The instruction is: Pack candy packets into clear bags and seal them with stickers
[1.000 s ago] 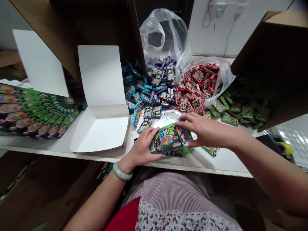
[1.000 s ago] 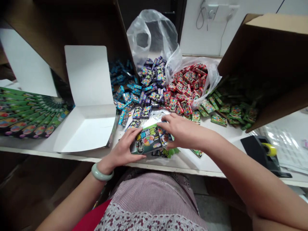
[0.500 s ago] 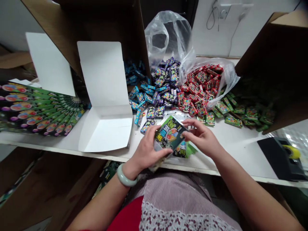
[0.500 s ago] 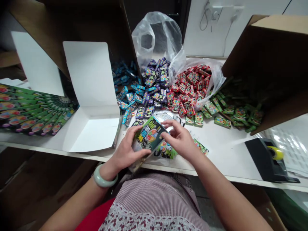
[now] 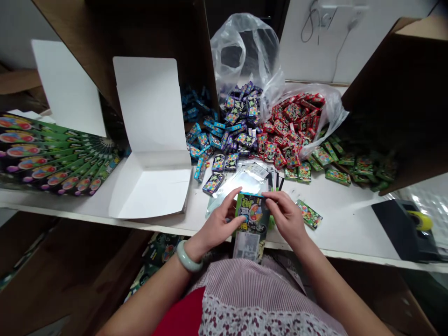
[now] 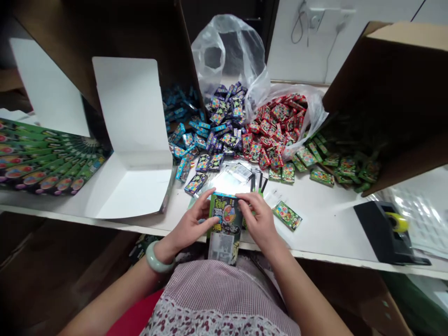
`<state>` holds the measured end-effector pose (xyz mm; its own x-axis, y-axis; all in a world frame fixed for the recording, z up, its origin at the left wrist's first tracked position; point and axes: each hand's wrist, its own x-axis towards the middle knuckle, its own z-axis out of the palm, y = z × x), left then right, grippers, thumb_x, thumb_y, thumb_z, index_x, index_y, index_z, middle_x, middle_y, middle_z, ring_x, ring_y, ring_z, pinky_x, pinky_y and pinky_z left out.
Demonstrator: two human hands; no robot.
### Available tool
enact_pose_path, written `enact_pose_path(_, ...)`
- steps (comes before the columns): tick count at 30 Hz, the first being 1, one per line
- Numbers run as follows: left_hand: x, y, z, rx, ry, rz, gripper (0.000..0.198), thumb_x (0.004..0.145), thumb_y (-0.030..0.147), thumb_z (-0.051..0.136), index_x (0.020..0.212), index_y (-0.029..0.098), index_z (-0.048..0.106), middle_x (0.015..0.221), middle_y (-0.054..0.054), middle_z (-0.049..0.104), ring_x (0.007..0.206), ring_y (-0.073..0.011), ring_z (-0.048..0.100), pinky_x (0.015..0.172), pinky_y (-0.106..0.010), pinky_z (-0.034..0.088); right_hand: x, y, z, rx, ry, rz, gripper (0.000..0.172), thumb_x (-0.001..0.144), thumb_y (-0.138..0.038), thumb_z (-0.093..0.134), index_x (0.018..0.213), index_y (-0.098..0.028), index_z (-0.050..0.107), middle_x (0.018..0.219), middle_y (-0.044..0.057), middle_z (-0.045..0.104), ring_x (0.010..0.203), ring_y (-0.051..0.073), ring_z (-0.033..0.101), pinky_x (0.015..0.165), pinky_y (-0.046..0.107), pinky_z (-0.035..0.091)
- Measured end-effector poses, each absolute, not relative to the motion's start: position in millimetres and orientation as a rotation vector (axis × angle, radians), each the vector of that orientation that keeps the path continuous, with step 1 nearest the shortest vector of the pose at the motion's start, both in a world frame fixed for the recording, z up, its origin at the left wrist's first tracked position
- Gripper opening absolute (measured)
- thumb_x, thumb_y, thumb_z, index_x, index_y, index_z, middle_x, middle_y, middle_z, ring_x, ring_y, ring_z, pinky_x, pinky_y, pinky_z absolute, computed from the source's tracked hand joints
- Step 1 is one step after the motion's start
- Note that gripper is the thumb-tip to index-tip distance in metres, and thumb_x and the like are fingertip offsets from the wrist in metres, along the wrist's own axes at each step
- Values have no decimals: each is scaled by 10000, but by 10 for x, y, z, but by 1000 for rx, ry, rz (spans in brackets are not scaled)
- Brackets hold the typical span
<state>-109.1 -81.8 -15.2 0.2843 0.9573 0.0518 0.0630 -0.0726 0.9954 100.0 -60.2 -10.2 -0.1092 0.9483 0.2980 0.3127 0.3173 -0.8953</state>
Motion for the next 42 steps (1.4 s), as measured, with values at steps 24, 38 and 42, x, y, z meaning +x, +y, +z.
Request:
enact_pose_path(24,-921,-395,184,1308,1188,1206,102,753,246,706,739,168,641,710,6,608,640,-104,525,587,-226,439,984,-336,302,-1271,-1560,1344,167,801,-342,652,771,-186,601,700,-6,603,592,122,559,535,264,440)
enact_pose_path(38,-1087,-526,-19,1516,976,1148,101,838,199,653,938,197,653,908,-35,626,842,-147,597,738,-259,495,1068,-549,68,-1018,-1866,913,97,905,-223,563,975,-240,627,1022,66,626,998,190,598,833,358,501)
enact_pose_path(42,-1122,-496,31,1591,1024,1203,45,833,219,658,876,203,661,876,-35,640,844,-165,608,756,-279,502,1555,-372,62,-1256,-1677,1018,223,887,-349,567,1062,-240,654,1069,66,658,968,198,619,810,352,513)
